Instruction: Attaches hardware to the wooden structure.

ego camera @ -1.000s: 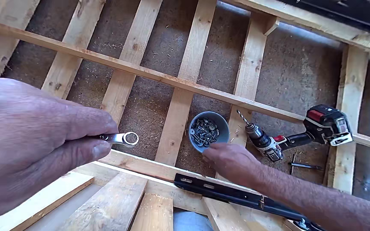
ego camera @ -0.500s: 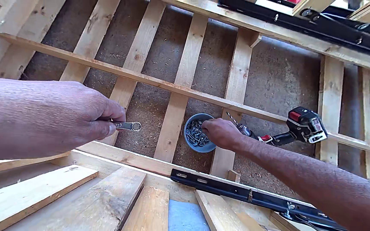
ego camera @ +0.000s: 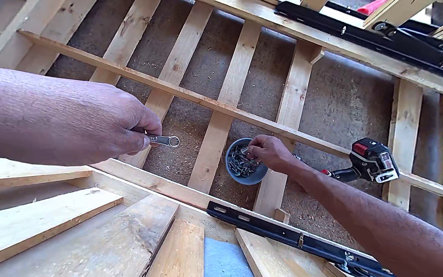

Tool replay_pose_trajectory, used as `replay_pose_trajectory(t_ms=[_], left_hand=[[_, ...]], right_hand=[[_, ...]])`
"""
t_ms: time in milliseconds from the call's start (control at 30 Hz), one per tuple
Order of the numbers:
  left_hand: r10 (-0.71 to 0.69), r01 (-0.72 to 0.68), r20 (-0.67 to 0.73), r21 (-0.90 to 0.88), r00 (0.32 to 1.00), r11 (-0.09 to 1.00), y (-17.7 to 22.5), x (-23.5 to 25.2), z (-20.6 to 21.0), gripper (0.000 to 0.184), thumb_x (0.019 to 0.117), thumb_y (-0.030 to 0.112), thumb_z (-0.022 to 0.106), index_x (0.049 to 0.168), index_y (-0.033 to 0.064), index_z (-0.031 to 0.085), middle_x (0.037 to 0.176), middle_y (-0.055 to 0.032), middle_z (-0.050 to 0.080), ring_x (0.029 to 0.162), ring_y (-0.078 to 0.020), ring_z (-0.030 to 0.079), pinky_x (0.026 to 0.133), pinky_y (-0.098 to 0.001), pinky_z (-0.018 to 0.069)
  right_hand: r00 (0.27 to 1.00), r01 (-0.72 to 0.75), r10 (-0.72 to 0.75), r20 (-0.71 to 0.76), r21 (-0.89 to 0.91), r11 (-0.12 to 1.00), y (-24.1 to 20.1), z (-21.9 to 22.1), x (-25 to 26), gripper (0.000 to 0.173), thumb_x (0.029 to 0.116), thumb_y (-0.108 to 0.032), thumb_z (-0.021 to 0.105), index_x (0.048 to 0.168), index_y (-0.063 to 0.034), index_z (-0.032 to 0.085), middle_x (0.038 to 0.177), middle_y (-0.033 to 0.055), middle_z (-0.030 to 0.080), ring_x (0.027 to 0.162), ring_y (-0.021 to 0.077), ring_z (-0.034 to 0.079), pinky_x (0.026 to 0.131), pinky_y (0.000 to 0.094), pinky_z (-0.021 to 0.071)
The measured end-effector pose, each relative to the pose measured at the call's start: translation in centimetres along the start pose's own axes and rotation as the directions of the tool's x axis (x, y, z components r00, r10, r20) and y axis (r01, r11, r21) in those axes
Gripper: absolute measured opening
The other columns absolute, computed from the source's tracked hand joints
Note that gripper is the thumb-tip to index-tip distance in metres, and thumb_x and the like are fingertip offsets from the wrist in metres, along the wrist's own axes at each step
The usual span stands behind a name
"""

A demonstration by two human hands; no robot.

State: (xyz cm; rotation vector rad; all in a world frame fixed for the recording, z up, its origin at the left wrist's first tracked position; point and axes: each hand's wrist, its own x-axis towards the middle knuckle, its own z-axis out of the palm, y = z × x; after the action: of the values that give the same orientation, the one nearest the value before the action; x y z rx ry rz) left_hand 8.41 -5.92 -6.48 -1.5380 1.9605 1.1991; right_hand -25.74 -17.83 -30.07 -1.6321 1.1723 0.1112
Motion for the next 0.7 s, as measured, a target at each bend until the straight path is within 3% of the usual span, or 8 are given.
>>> replay_pose_trajectory(t_ms=[67, 167, 233, 333, 400, 467, 600, 700], left_hand=[[0.005, -0.003, 0.040, -0.047, 0.999, 0.999, 0.3, 0.0, -0.3, 0.019, 0.1083, 0.022, 0.051, 0.108, 0.0187, 0.070, 0.073, 0.0025, 0.064, 0.058, -0.0042, 0.058, 0.051, -0.0274, 0.0498], [-0.031, 0.031, -0.006, -0.057, 0.999, 0.998, 0.2, -0.1, -0.9, 0.019, 0.1084, 0.021, 0.051, 0.103, 0.0181, 0.069, 0.070, 0.0038, 0.061, 0.055, -0.0039, 0.054, 0.048, -0.0269, 0.0466], [-0.085, 0.084, -0.022, -0.058, 0.996, 0.995, -0.5, -0.1, -0.8, 0.020, 0.1083, 0.022, 0.050, 0.100, 0.0190, 0.068, 0.066, 0.0050, 0.056, 0.053, -0.0036, 0.051, 0.045, -0.0264, 0.0432], [-0.072, 0.071, -0.016, -0.034, 0.997, 0.997, -1.2, 0.1, -0.7, 0.021, 0.1080, 0.020, 0.050, 0.100, 0.0184, 0.070, 0.066, 0.0051, 0.056, 0.053, -0.0031, 0.051, 0.045, -0.0257, 0.0429], [-0.015, 0.016, -0.060, 0.014, 0.998, 1.000, -1.5, 0.1, -0.3, 0.020, 0.1077, 0.023, 0.052, 0.103, 0.0196, 0.071, 0.069, 0.0048, 0.059, 0.056, -0.0042, 0.053, 0.048, -0.0287, 0.0446], [0.049, -0.043, -0.097, 0.059, 0.994, 0.997, -1.1, -0.1, 0.0, 0.019, 0.1073, 0.026, 0.053, 0.107, 0.0196, 0.071, 0.076, 0.0022, 0.065, 0.064, -0.0077, 0.060, 0.057, -0.0365, 0.0497], [0.098, -0.088, -0.152, 0.071, 0.983, 0.994, -1.6, -0.1, 0.5, 0.016, 0.1053, 0.025, 0.057, 0.108, 0.0182, 0.071, 0.077, 0.0009, 0.066, 0.065, -0.0082, 0.060, 0.058, -0.0360, 0.0504], [0.075, -0.066, -0.166, 0.063, 0.983, 0.996, -1.6, -0.1, 0.5, 0.016, 0.1050, 0.024, 0.057, 0.108, 0.0189, 0.072, 0.078, 0.0012, 0.067, 0.066, -0.0077, 0.062, 0.059, -0.0365, 0.0514]], right_hand=[[0.996, -0.090, 0.079, 0.047, 0.334, 0.938, 0.2, -0.2, -0.3, 0.009, 0.1040, -0.007, 0.056, 0.107, 0.0011, 0.058, 0.099, 0.0173, 0.075, 0.084, 0.0287, 0.078, 0.075, 0.0435, 0.0663], [0.986, -0.164, 0.137, 0.091, 0.475, 0.864, -0.4, 0.3, -1.0, 0.003, 0.1032, 0.000, 0.051, 0.105, 0.0010, 0.050, 0.096, 0.0208, 0.075, 0.076, 0.0313, 0.077, 0.067, 0.0424, 0.0655], [0.985, -0.145, 0.094, 0.144, 0.406, 0.902, -1.0, 1.7, -1.9, 0.007, 0.0999, 0.001, 0.058, 0.104, 0.0015, 0.052, 0.090, 0.0187, 0.073, 0.071, 0.0288, 0.075, 0.066, 0.0422, 0.0653], [0.962, -0.030, -0.028, 0.273, 0.206, 0.978, -2.0, 4.1, -3.6, 0.009, 0.0946, -0.001, 0.067, 0.103, -0.0006, 0.063, 0.080, 0.0130, 0.069, 0.064, 0.0236, 0.070, 0.061, 0.0391, 0.0629], [0.937, 0.025, -0.038, 0.348, 0.043, 0.999, -2.7, 5.9, -4.7, 0.006, 0.0964, -0.005, 0.068, 0.100, -0.0063, 0.072, 0.074, 0.0071, 0.070, 0.059, 0.0179, 0.067, 0.057, 0.0344, 0.0583], [0.908, 0.056, -0.014, 0.420, -0.088, 0.995, -2.8, 7.2, -4.8, 0.009, 0.0988, -0.011, 0.067, 0.101, -0.0129, 0.075, 0.077, 0.0016, 0.070, 0.062, 0.0134, 0.065, 0.060, 0.0324, 0.0559], [0.890, 0.105, -0.013, 0.455, -0.176, 0.979, -2.1, 8.1, -4.6, 0.015, 0.1008, -0.012, 0.064, 0.104, -0.0167, 0.078, 0.078, 0.0005, 0.071, 0.062, 0.0123, 0.062, 0.060, 0.0338, 0.0527], [0.870, 0.116, -0.033, 0.492, -0.140, 0.983, -1.6, 7.9, -4.7, 0.022, 0.1041, -0.014, 0.059, 0.116, -0.0166, 0.076, 0.080, 0.0019, 0.071, 0.062, 0.0126, 0.064, 0.061, 0.0330, 0.0556]])
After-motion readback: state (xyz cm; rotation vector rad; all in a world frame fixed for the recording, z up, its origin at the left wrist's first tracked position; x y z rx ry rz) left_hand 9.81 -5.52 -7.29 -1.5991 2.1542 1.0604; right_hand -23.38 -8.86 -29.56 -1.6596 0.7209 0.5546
